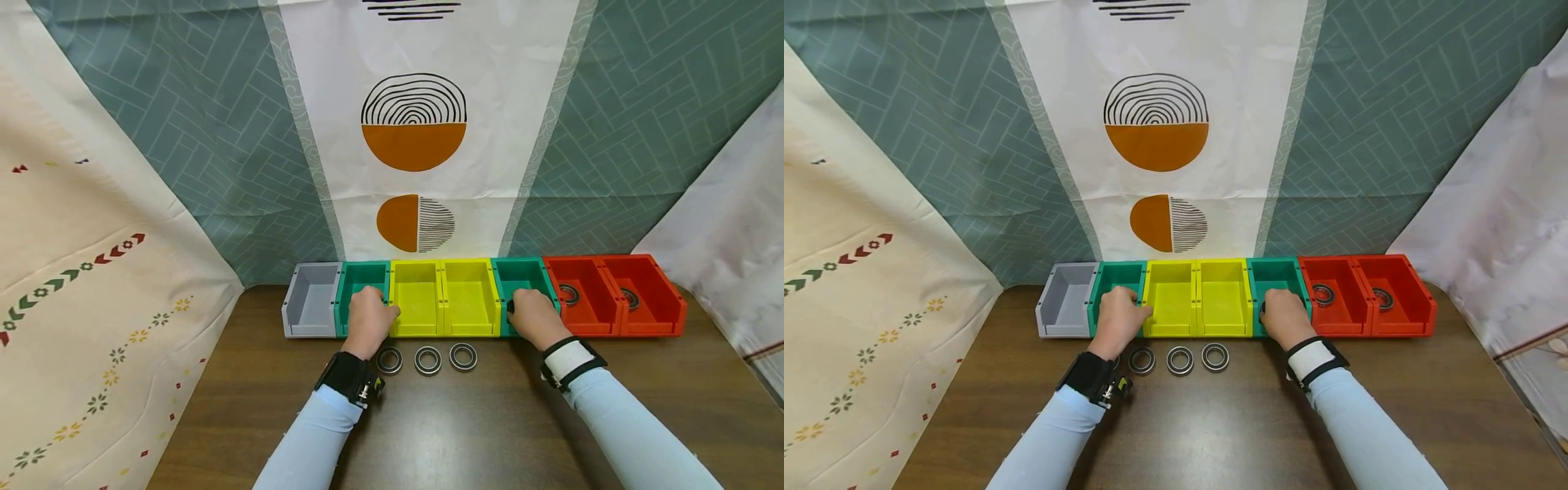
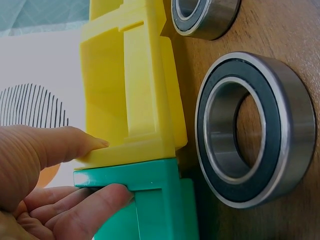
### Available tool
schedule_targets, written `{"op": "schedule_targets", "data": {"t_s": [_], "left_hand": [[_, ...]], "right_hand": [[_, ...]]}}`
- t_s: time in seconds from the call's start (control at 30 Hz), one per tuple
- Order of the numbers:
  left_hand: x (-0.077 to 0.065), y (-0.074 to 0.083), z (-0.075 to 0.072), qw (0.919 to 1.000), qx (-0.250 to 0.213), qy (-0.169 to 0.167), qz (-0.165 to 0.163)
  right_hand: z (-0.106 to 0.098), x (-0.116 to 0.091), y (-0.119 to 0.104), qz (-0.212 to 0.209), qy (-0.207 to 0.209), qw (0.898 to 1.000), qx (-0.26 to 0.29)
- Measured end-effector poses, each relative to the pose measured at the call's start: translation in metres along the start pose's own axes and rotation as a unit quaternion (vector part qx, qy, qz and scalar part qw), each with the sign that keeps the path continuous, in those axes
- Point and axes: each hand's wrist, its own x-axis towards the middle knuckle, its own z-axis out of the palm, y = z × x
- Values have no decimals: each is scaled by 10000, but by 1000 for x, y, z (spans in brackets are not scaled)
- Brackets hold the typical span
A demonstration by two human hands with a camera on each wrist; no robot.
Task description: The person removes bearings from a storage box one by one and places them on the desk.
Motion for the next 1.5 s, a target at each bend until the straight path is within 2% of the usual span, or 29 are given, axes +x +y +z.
{"op": "schedule_targets", "data": {"t_s": [0.13, 0.3, 0.43, 0.57, 0.83, 1.0, 1.2, 1.5], "left_hand": [[0, -1, 1, 10000, -8, -14, -10], [-1, -2, 2, 10000, 25, 12, 60], [-1, -1, 2, 10000, 34, 47, 60], [-1, -1, 2, 9999, 30, 41, 91], [0, -1, 3, 9999, 79, -2, -85], [1, -1, 4, 9999, 78, -13, -77], [0, -1, 2, 10000, 11, 29, 94], [2, -2, 1, 9998, -13, 45, 181]], "right_hand": [[1, -4, 1, -153, 168, 9997, -79], [-3, -9, 1, -33, 355, 9993, 96], [-7, -13, 1, -106, 671, 9977, -25], [-11, -17, 0, -285, 1179, 9926, -119], [-22, -25, -6, -310, 1695, 9828, 663], [-24, -33, -12, -529, 2011, 9747, 821], [-29, -47, -20, -790, 2295, 9661, 884], [-34, -68, -36, -1152, 2487, 9577, 872]]}}
